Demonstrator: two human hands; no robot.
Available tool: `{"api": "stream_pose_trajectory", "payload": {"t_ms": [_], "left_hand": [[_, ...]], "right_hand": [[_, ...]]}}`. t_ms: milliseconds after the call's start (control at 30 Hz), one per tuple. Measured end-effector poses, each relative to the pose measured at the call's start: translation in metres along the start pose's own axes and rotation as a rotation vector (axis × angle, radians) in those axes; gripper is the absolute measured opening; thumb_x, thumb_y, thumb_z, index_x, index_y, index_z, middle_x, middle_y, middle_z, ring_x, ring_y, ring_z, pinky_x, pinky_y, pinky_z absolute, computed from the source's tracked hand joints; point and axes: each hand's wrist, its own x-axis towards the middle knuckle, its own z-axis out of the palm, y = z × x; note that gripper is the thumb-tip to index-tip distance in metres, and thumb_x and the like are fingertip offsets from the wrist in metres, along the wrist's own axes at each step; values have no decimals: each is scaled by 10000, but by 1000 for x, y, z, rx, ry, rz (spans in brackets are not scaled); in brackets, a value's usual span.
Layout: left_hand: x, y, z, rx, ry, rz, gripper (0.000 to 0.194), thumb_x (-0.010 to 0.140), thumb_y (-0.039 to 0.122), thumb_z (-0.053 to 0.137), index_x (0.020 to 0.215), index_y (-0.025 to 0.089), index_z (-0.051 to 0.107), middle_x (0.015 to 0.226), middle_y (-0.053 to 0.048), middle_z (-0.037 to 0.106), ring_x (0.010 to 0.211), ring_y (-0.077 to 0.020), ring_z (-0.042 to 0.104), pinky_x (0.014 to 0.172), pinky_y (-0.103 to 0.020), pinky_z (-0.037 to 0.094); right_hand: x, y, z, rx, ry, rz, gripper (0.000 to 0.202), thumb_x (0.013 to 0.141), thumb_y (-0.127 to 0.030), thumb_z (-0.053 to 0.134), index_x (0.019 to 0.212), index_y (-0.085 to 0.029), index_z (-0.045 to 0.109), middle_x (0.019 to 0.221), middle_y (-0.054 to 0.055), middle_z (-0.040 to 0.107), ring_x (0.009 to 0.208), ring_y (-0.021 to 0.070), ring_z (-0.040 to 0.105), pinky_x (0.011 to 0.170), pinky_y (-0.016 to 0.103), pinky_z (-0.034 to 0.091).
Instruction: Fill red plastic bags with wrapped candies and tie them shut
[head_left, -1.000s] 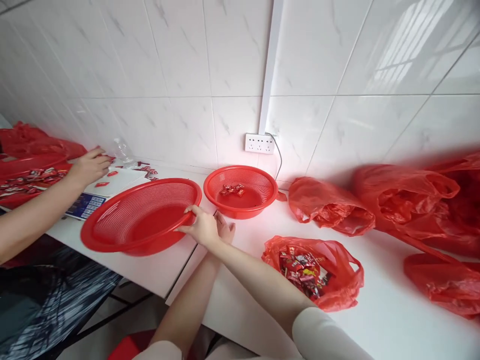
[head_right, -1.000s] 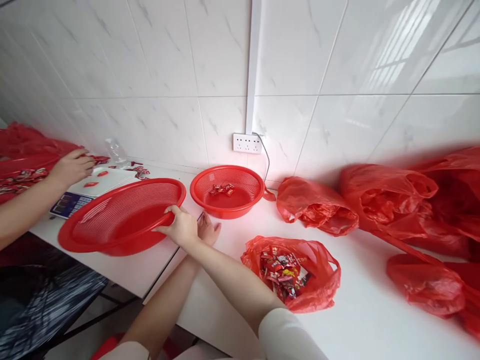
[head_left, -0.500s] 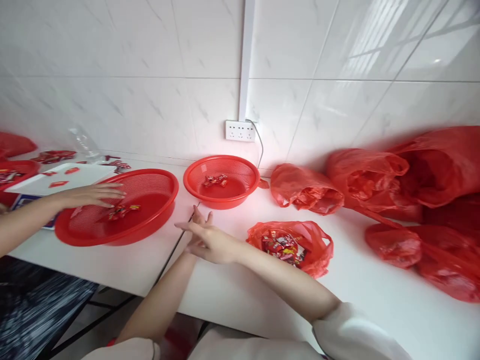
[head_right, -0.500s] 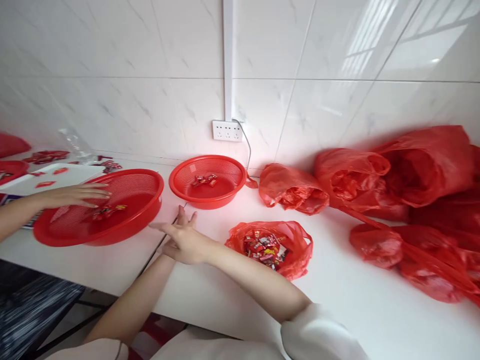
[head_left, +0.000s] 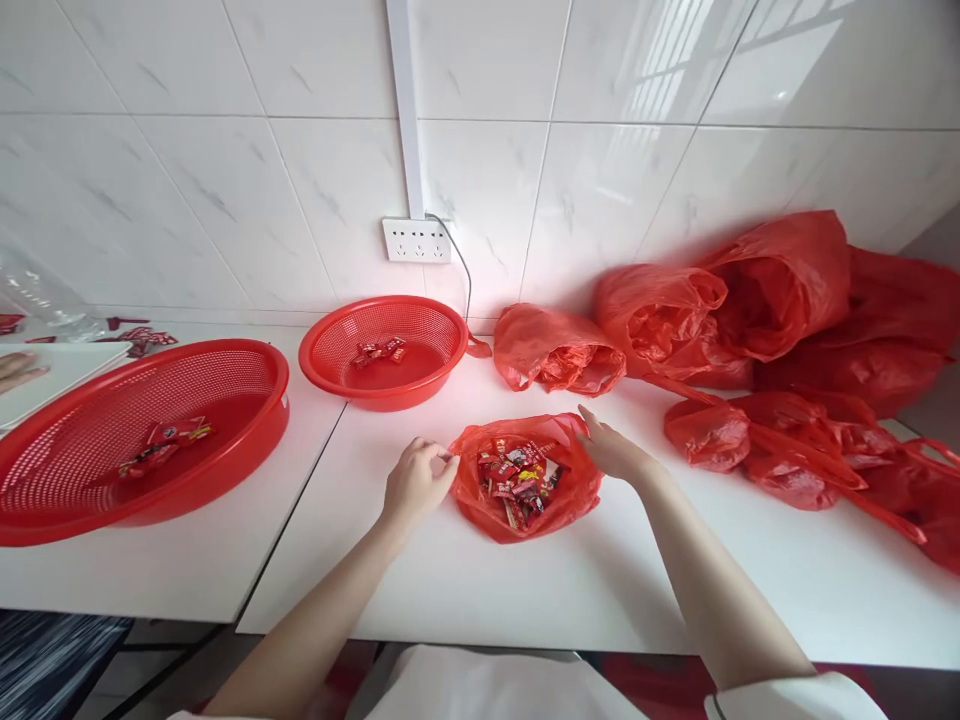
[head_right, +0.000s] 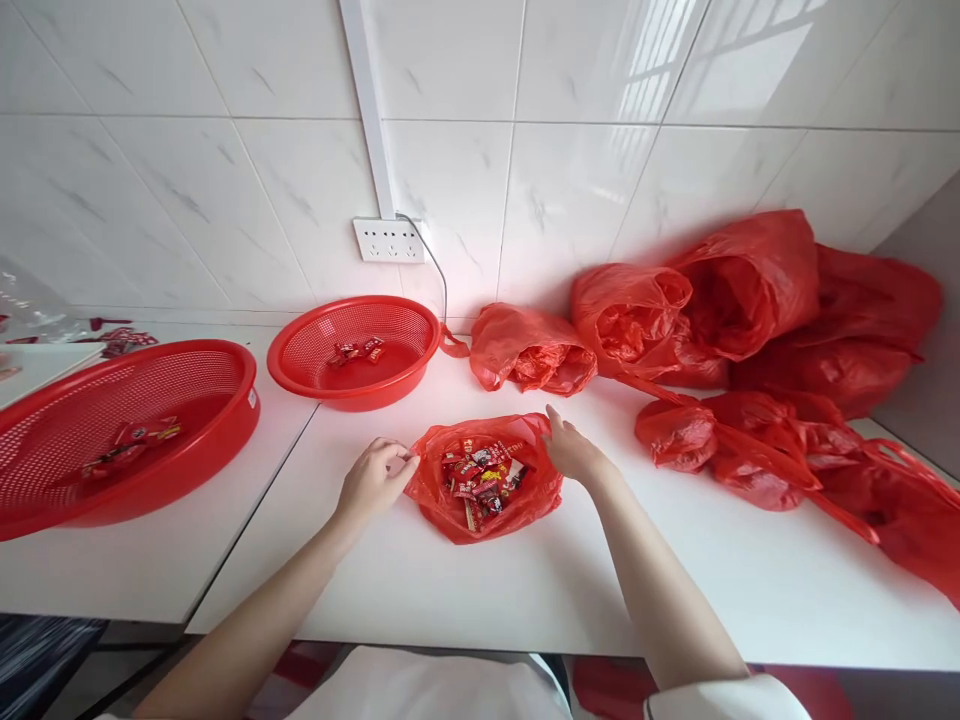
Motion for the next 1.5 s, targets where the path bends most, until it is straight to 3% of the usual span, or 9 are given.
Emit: {"api": "stream_pose_trajectory", "payload": {"t_ms": [200, 467, 600, 733, 900, 1067, 1200, 1400, 1500], "left_hand": [[12, -7, 4, -73, -209, -116, 419, 690, 585, 653, 854, 211, 559, 907, -68, 678, 841, -249, 645, 715, -328, 468], [29, -32, -29, -198, -314, -342, 232, 675, 295, 679, 871, 189, 613, 721, -40, 679, 518, -182, 625, 484, -277, 463], [48, -11, -92, -100, -188, -172, 261, 707, 447, 671, 645, 194, 684, 629, -44, 669, 574, -215, 642, 564, -311, 492], [45, 34, -140, -398, 3, 60, 218, 752, 440, 677, 785, 235, 743, 1113, -48, 699, 1082, -265, 610, 927, -360, 471], [42, 67, -148, -844, 46, 302, 247, 800, 441, 635, 889, 241, 750, 1261, -71, 630, 1236, -317, 514, 1046, -486, 389], [50, 66, -139, -793, -103, 314, 427, 762, 468, 681, 1118, 234, 659, 1277, -117, 612, 1228, -322, 525, 1041, -507, 395], [48, 41, -138, -605, -55, 225, 401, 779, 439, 681, 1119, 241, 604, 1339, -112, 561, 1304, -289, 453, 1099, -484, 330], [34, -11, -115, -495, -287, 379, 1146, 585, 633, 751, 1503, 327, 136, 1585, -100, 143, 1450, -311, 143, 1162, -513, 186], [34, -15, -87, -391, -353, 287, 1202, 626, 498, 794, 1502, 376, -20, 1597, -75, 77, 1454, -292, 139, 1146, -524, 226]], "right_hand": [[12, -3, -28, 277, 55, -112, 653, 784, -276, 586, 1402, -203, 390, 914, 80, 697, 826, 242, 651, 723, 352, 499], [-5, -51, -92, 684, 498, -411, 487, 838, -200, 515, 1314, -296, 481, 1187, 76, 579, 802, 153, 607, 772, 368, 512], [-2, -71, -118, 805, 714, -421, 361, 869, -189, 462, 1207, -279, 551, 1191, 65, 566, 758, 129, 608, 734, 344, 517], [-1, -79, -128, 913, 697, -458, 296, 861, -236, 526, 1153, -266, 567, 1122, 55, 591, 628, 94, 560, 602, 295, 494], [-9, -93, -128, 1068, 822, -516, 296, 864, -348, 590, 1140, -263, 525, 1083, 63, 596, 664, 115, 571, 540, 268, 466], [-10, -112, -114, 894, 967, -468, 234, 870, -335, 586, 1093, -266, 570, 1200, 76, 535, 814, 153, 596, 694, 330, 525], [0, -103, -79, 863, 850, -429, 354, 881, -395, 560, 1204, -255, 522, 1263, 104, 523, 1057, 222, 570, 849, 406, 520], [17, -86, 3, 986, 189, -420, 751, 845, -514, 567, 1475, -272, 237, 1550, 121, 256, 1417, 260, 267, 1116, 506, 292], [22, -106, 25, 983, 78, -441, 945, 748, -526, 673, 1503, -250, 176, 1544, 131, 271, 1412, 274, 282, 1117, 492, 294]]}}
